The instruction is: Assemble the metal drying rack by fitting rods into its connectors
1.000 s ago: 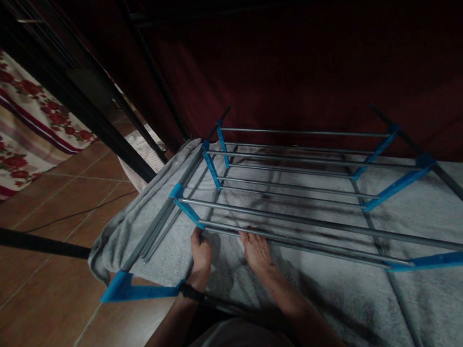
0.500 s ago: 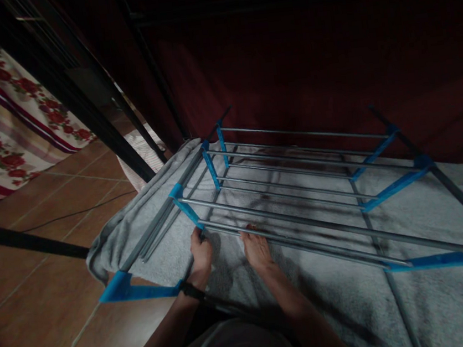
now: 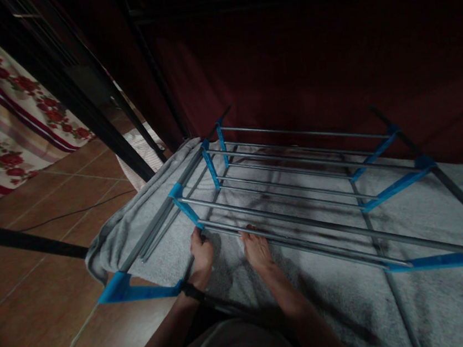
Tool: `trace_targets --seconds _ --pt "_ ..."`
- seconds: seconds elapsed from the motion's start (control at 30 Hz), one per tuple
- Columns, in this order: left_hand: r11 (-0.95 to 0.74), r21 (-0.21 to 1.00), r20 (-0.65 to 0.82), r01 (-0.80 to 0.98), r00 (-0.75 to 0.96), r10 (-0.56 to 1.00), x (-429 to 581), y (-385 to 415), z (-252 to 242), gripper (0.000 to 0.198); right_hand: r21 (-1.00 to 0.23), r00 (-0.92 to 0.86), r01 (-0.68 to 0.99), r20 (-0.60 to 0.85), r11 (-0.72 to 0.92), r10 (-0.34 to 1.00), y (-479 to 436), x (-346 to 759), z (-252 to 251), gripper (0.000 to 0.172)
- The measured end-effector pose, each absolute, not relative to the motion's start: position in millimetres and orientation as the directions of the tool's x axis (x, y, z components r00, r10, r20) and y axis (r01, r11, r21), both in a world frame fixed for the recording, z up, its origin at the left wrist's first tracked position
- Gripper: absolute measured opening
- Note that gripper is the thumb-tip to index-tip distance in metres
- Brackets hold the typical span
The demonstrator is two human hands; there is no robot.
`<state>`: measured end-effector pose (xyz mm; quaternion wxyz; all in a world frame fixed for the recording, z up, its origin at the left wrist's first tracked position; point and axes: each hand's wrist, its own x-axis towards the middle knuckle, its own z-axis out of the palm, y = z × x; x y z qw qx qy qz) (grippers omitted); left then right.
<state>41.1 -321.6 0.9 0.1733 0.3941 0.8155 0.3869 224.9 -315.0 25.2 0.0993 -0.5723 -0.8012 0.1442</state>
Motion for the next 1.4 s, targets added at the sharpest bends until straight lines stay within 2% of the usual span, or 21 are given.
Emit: trace_targets --seconds 0.67,1.4 --pt "0.425 0.735 -0.006 0.528 -0.622 0.783 47.5 -322.3 13.0 0.065 -0.367 -0.346 0.881 -0.065 0.3 0.936 -314.8 227.1 30.2 0.036" --pt "0.452 0.74 -0.046 0.498 -0.633 0.773 53.0 -322.9 19.0 0.062 -0.311 -0.335 0.906 -0.11 0.288 0.936 -313.5 229.7 34.7 0.039"
